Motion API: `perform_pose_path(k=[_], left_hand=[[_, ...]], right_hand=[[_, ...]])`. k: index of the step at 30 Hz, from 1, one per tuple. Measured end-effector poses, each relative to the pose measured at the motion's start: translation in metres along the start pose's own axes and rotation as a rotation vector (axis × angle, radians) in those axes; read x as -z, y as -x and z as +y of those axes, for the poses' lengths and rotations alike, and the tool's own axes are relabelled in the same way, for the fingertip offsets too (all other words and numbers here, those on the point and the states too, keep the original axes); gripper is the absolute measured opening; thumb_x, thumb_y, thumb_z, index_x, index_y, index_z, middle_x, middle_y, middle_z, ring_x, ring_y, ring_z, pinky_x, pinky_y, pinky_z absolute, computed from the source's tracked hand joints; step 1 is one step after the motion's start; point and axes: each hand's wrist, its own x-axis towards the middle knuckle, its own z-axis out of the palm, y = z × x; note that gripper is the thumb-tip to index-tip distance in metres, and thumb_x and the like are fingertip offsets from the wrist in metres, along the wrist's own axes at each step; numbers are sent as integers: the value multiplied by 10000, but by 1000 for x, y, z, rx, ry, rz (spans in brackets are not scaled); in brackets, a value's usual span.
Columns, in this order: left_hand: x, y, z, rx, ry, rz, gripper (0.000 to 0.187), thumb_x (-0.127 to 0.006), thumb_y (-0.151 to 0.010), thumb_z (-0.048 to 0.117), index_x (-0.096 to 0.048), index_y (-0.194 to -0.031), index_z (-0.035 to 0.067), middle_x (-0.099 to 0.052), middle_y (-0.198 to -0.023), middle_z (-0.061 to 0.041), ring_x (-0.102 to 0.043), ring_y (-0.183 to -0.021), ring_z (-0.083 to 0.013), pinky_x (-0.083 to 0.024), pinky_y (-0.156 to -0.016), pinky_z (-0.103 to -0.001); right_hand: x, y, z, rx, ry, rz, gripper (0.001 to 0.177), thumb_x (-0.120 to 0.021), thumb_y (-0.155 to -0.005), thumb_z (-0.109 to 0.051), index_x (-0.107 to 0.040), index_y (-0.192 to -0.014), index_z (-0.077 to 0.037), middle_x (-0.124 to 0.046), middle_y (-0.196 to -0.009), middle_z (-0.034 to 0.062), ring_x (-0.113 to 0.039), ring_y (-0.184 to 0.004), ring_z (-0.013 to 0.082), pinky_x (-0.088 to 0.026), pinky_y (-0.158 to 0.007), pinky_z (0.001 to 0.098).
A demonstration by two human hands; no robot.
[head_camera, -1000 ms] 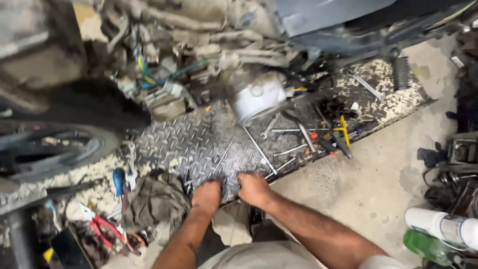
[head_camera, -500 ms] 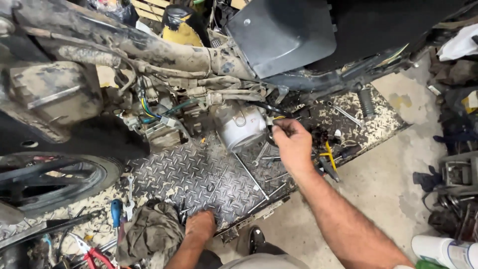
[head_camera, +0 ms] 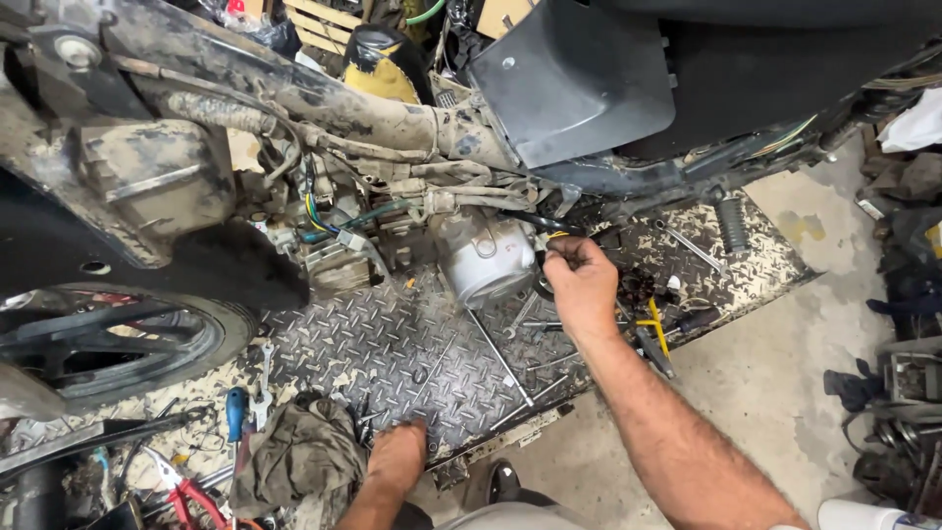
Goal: Cleaning a motorcycle engine cover with a rag and then reassembling it onto the engine block using a T-handle wrench.
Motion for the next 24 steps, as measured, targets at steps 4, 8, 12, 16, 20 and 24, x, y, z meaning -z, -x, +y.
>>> perform_pose_path(k=[4,8,12,16,20,24], left_hand=[[9,16,2,-22,24,-29,259,-534,-913,-49,-556,-1132,89,-671,-959,-90,-684,-873,-178,-570,-917,-268],[4,18,-1,-39,-59,-20,398,-466,-933,-5,-358,-1299,110,-577,-1099,-94,-532,-1090,-244,-400,-1042,-375],[-2,18,-3,-56,-43,59,462,-565,-951,184,-351,-1350,97,-545,-1241,-120,-498,-1205,-259,-342,-1111,-386],[5,30,0,-41,-98,10,633,-530,-847,-106,-297,-1396,110,-584,-1201,-135,-513,-1187,-274,-353,-1101,-388],[-5,27,-5,-67,28,181,478,-530,-867,-14,-395,-1309,107,-552,-1220,-129,-487,-1184,-274,-353,-1112,-381],[21,37,6,2,969,467,197,-612,-860,39,-674,-1040,86,-741,-911,-44,-669,-634,-100,-602,-540,-192]], right_hand=[[2,9,-12,-72,10,-50,157,-658,-838,-53,-661,-991,-87,-665,-944,21,-612,-825,137,-544,-819,244],[-3,1,-6,-53,-96,-69,165,-660,-838,-2,-647,-986,-73,-654,-923,36,-600,-764,134,-527,-720,238],[-12,-11,-8,-111,-175,-8,169,-686,-825,-22,-592,-954,-80,-621,-957,35,-579,-840,143,-522,-745,243],[-16,-13,-2,-67,-150,20,103,-730,-804,-55,-646,-848,-97,-684,-858,19,-636,-799,141,-553,-813,262],[-6,-13,5,-82,-13,-42,161,-547,-957,-222,-676,-949,-124,-620,-813,-9,-515,-726,119,-396,-727,297],[13,9,18,15,280,-64,365,-481,-1014,-344,-495,-713,-139,-462,-653,-24,-407,-583,119,-376,-548,270]])
